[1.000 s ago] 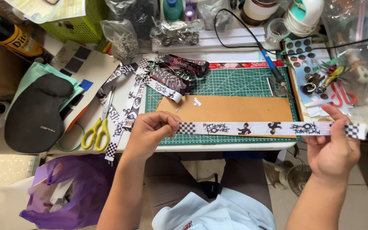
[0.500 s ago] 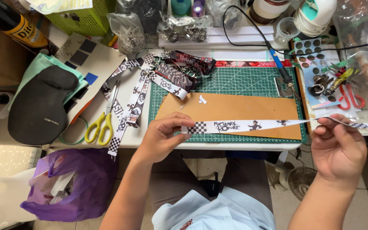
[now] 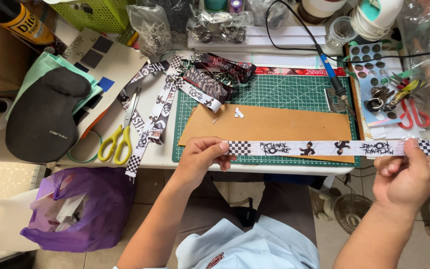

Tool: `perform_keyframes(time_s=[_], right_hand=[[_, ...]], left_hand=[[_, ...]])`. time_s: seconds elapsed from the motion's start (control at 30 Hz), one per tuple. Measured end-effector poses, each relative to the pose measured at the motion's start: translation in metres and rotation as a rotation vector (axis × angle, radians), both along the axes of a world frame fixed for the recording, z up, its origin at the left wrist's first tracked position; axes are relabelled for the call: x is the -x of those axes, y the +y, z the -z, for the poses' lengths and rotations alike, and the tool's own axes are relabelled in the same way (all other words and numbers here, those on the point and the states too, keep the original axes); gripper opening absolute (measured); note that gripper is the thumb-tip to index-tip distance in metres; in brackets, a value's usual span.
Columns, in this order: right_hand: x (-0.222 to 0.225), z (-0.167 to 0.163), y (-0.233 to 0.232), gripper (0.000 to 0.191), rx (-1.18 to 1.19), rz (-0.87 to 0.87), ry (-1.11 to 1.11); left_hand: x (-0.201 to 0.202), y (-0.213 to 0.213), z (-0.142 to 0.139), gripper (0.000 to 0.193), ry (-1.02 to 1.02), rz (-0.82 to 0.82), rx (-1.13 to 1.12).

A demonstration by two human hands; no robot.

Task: The person assembles a fabric keychain by folding a printed ribbon, cutting it with scissors, and sealing the ends with a soldering iron. They attach a metal keyring to the folded ribbon and secure it by heating the fabric around the ring.

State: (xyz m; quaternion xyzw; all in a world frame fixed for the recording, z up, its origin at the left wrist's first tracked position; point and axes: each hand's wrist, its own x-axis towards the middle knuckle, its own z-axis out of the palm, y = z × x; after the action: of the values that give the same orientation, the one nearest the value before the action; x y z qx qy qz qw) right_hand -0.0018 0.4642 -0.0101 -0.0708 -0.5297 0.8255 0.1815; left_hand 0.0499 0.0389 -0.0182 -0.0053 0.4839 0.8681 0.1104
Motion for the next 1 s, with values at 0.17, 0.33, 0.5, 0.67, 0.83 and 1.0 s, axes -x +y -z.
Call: perform_keyframes(time_s=[0.17,0.33,0.5,0.67,0.83,1.0], right_hand=[[0.0,0.003,-0.004,0.029,-0.054,-0.006,-0.047],[-0.006,0.004,-0.004,0.024,-0.038,-0.013,-0.033],[-0.013,0.001,0.006,0.026,0.021,-0.017,0.026],[-0.01,-0.001,-0.003,0.009,-0.053,-0.108,-0.02],[-0.009,-0.026,-0.072,0.044,-0.816,-0.027,-0.048],[-0.055,-0.068,-0.143,0.076,-0.883,-0.366,0.421]], left_hand=[[-0.005,0.0,-0.007,0.022,0.025,0.033,-0.046],[-0.009,-0.003,-0.008,0.024,0.07,0.061,-0.022],[-0.008,-0.004,-0.008,0.024,0.104,0.045,0.011],[-0.008,-0.006,-0.029,0.014,0.181,0.002,-0.082],[-0.009,-0.006,-0.082,0.008,0.285,0.043,0.02],[-0.009,0.037,-0.11,0.016,0.341,0.288,0.203]])
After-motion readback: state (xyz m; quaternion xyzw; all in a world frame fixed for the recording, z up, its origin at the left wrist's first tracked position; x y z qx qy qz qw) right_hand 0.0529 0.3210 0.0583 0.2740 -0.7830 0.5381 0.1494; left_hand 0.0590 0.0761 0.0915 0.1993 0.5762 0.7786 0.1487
